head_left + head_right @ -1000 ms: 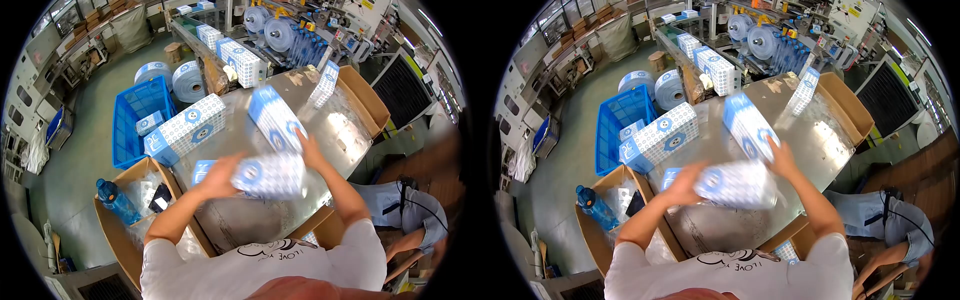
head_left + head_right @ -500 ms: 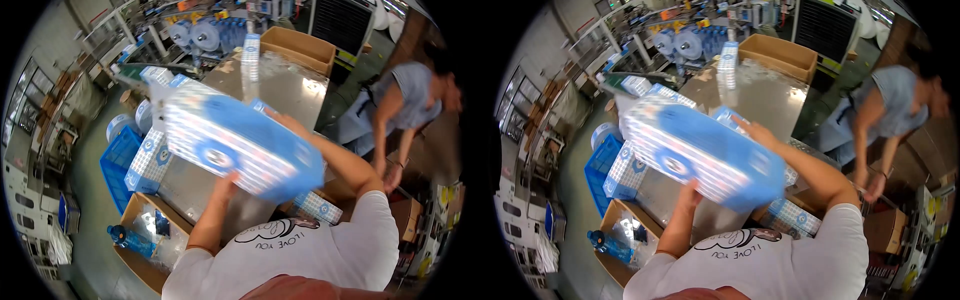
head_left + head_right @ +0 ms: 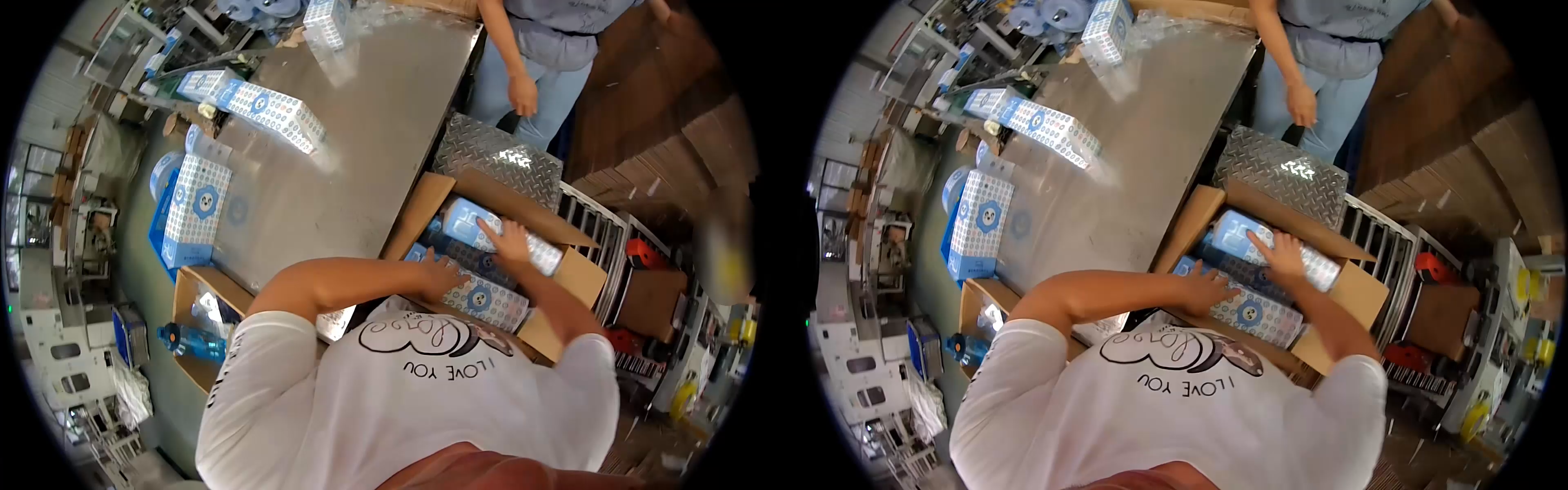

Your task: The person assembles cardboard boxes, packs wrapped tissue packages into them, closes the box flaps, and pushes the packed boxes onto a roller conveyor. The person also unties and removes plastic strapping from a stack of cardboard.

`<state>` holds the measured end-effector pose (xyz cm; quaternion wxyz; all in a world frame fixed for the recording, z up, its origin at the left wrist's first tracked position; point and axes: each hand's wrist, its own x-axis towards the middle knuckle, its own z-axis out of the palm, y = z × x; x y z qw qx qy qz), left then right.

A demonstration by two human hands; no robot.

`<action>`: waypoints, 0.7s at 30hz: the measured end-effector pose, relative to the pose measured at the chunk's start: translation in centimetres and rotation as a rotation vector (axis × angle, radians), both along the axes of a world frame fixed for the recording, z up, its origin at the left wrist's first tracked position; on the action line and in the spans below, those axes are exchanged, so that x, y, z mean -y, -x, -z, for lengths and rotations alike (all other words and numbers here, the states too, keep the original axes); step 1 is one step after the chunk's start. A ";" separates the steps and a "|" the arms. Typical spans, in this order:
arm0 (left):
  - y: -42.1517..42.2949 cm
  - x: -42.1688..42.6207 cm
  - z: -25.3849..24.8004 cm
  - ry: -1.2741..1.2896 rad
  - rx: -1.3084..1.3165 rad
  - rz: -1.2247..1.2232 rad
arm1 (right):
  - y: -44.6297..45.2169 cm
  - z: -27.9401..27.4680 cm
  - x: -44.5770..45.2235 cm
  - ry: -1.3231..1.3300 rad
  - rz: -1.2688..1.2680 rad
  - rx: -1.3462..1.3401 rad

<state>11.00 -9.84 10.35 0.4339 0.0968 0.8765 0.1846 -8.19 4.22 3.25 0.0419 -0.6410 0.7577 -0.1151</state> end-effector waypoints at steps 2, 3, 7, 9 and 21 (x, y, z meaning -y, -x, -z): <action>0.3 -0.7 -0.2 0.016 0.028 -0.038 | -1.3 6.6 2.1 -0.046 0.095 -0.049; 0.2 -0.7 -0.5 0.033 0.032 -0.064 | -1.1 8.7 4.0 -0.122 0.142 -0.045; -2.0 -1.7 -1.3 -0.046 0.006 -0.343 | 0.6 14.0 5.4 -0.161 0.102 -0.001; -4.3 -1.3 -7.2 -0.067 -0.040 -0.582 | 1.0 14.4 7.8 -0.548 0.071 -0.001; -50.3 -6.1 2.6 0.839 -0.928 -2.011 | -26.3 -15.6 18.3 -0.445 -0.796 0.982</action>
